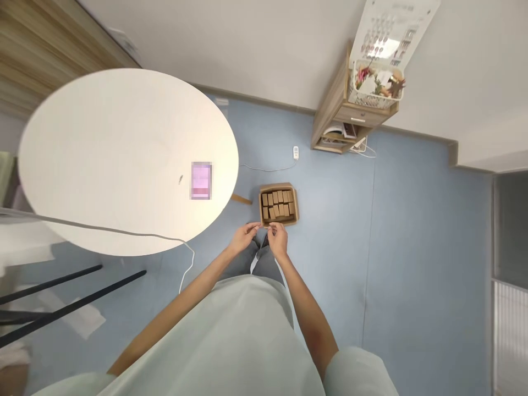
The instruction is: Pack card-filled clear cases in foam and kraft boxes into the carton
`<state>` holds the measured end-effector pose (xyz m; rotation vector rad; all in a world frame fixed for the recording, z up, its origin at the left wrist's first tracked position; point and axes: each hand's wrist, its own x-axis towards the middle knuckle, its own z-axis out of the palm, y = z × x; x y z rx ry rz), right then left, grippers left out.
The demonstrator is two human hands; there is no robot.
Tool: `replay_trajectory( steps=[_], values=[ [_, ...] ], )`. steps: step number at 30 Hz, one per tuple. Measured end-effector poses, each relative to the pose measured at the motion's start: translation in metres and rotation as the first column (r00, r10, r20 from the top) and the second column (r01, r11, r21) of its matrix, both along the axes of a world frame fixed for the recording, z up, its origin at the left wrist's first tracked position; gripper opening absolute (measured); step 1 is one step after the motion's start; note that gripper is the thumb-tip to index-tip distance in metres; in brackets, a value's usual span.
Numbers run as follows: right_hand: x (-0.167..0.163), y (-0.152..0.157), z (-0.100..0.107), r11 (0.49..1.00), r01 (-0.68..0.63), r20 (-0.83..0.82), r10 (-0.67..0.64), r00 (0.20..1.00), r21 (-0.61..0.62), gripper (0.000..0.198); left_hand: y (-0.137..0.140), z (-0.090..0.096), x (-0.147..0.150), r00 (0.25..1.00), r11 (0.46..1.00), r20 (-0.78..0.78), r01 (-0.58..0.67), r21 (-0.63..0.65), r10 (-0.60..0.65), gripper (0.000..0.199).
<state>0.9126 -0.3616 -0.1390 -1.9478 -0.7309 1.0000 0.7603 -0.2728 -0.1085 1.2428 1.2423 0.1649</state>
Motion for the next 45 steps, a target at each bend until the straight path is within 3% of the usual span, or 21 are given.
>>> replay_trajectory(
  steps=[3, 7, 14, 19, 24, 28, 32, 37, 45],
  values=[
    [0.005, 0.0, 0.028, 0.997, -0.024, -0.033, 0.027, 0.999, 0.074, 0.021, -0.005, 0.043, -0.014, 0.999, 0.999, 0.018, -0.041, 0.032, 0.04, 0.05],
    [-0.001, 0.006, 0.055, 0.993, -0.051, -0.07, 0.059, 0.996, 0.111, 0.021, -0.012, 0.083, -0.033, 0.992, 0.987, 0.024, -0.124, 0.103, 0.122, 0.051],
    [-0.037, 0.014, 0.094, 0.978, -0.125, -0.105, 0.144, 0.984, 0.168, 0.029, -0.023, 0.128, -0.073, 0.973, 0.946, 0.054, -0.232, 0.225, 0.226, 0.054],
    [-0.073, 0.019, 0.118, 0.912, -0.352, -0.047, 0.369, 0.928, 0.209, 0.025, -0.049, 0.152, -0.122, 0.955, 0.92, 0.055, -0.295, 0.259, 0.291, 0.055],
    [-0.137, 0.046, 0.138, 0.789, -0.572, 0.088, 0.568, 0.818, 0.225, 0.02, -0.073, 0.167, -0.186, 0.937, 0.894, 0.105, -0.349, 0.282, 0.333, 0.051],
    [-0.212, 0.073, 0.151, 0.728, -0.644, 0.127, 0.634, 0.763, 0.234, 0.014, -0.076, 0.172, -0.238, 0.907, 0.859, 0.164, -0.42, 0.293, 0.388, 0.049],
    [-0.294, 0.093, 0.16, 0.731, -0.637, 0.057, 0.645, 0.762, 0.244, 0.014, -0.07, 0.175, -0.296, 0.873, 0.809, 0.215, -0.486, 0.33, 0.438, 0.046],
    [-0.378, 0.104, 0.171, 0.741, -0.623, -0.015, 0.646, 0.763, 0.252, 0.022, -0.058, 0.181, -0.373, 0.789, 0.704, 0.243, -0.614, 0.357, 0.565, 0.041],
    [-0.445, 0.12, 0.183, 0.748, -0.621, -0.046, 0.647, 0.761, 0.234, 0.029, -0.022, 0.189, -0.462, 0.675, 0.581, 0.285, -0.734, 0.353, 0.68, 0.042]
  ],
)
